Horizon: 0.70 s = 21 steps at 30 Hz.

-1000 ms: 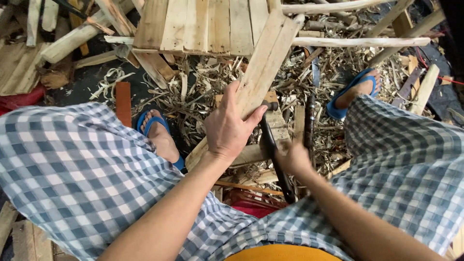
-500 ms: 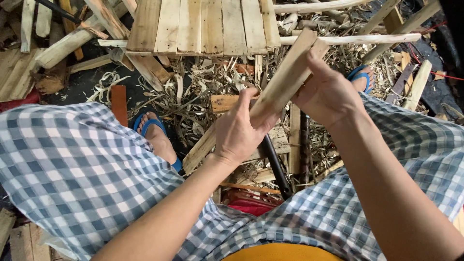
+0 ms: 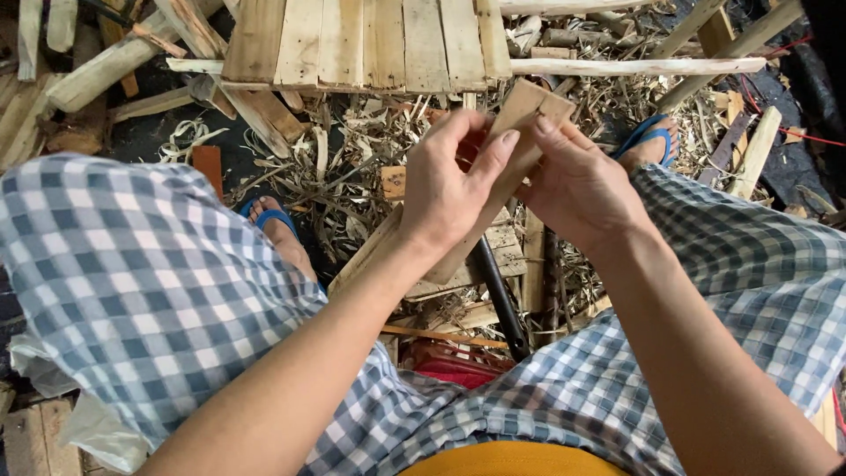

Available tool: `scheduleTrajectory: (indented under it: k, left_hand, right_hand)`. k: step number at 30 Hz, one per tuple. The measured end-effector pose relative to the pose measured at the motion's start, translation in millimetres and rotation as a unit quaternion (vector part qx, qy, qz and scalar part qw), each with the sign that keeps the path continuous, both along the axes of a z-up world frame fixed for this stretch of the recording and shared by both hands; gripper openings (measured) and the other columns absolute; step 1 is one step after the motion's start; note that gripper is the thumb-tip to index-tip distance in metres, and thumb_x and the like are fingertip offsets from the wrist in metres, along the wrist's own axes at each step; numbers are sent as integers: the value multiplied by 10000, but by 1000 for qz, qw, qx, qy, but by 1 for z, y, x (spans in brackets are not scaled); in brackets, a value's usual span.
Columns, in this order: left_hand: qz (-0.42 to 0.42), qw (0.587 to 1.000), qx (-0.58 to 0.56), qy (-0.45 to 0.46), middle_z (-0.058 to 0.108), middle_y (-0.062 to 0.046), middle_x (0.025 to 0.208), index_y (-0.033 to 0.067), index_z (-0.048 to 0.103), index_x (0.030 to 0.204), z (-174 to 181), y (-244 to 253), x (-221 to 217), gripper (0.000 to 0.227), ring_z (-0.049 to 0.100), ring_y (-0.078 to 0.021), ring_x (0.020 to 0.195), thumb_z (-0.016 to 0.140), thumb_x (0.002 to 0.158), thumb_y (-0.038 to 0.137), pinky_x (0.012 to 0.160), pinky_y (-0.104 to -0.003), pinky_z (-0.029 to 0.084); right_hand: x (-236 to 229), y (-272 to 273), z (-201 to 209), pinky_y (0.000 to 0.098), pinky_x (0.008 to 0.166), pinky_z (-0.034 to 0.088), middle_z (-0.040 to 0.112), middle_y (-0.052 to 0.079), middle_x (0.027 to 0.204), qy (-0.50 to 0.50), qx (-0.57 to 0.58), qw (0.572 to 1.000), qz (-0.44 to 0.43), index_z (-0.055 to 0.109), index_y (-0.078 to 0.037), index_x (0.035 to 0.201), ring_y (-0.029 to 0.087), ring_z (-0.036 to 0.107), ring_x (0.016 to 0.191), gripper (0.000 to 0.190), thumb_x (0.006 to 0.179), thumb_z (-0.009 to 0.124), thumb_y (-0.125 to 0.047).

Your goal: Shaping and prying apart wooden planks using a hammer in a woodworking workshop.

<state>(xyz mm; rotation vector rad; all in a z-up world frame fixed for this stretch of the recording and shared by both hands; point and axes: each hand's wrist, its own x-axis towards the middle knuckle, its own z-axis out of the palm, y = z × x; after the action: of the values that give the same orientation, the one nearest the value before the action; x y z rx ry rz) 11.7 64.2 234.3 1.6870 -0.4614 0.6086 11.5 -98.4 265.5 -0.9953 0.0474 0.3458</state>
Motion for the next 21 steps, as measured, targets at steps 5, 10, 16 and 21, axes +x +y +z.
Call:
scheduleTrajectory:
  k: [5, 10, 16, 21]
  left_hand:
    - [-46, 992, -36, 110, 686, -112, 933, 87, 635, 1074, -13, 5, 10, 247, 718, -246, 848, 683, 959, 301, 683, -348, 632]
    - [-52, 984, -39, 164, 706, -53, 790, 85, 704, 995, -19, 8, 18, 231, 699, -137, 735, 751, 888, 284, 594, -258, 590]
    - [-64, 971, -80, 216, 719, -21, 721, 146, 752, 917, -31, 5, 16, 119, 666, -66, 651, 758, 857, 249, 507, -201, 566]
    - [-73, 979, -78, 172, 722, -133, 828, 90, 708, 1021, -39, 4, 20, 143, 696, -195, 746, 686, 951, 213, 621, -315, 617]
  right_hand:
    - [-3, 7, -22, 467, 1076, 438, 654, 71, 1361, -8, -74, 996, -44, 669, -210, 1329, 255, 576, 1293, 335, 994, 672, -221]
    - [-9, 12, -21, 494, 1052, 439, 576, 73, 1491, -54, -166, 984, -39, 583, -231, 1448, 268, 526, 1351, 438, 1012, 627, -222]
    - [-11, 15, -28, 663, 1087, 391, 411, 270, 1587, -63, -211, 975, -11, 441, -161, 1555, 479, 447, 1423, 548, 1022, 568, -188]
    - [-25, 29, -6, 700, 1135, 315, 310, 320, 1626, -59, -200, 978, -14, 372, -143, 1581, 537, 363, 1454, 568, 1034, 522, -177]
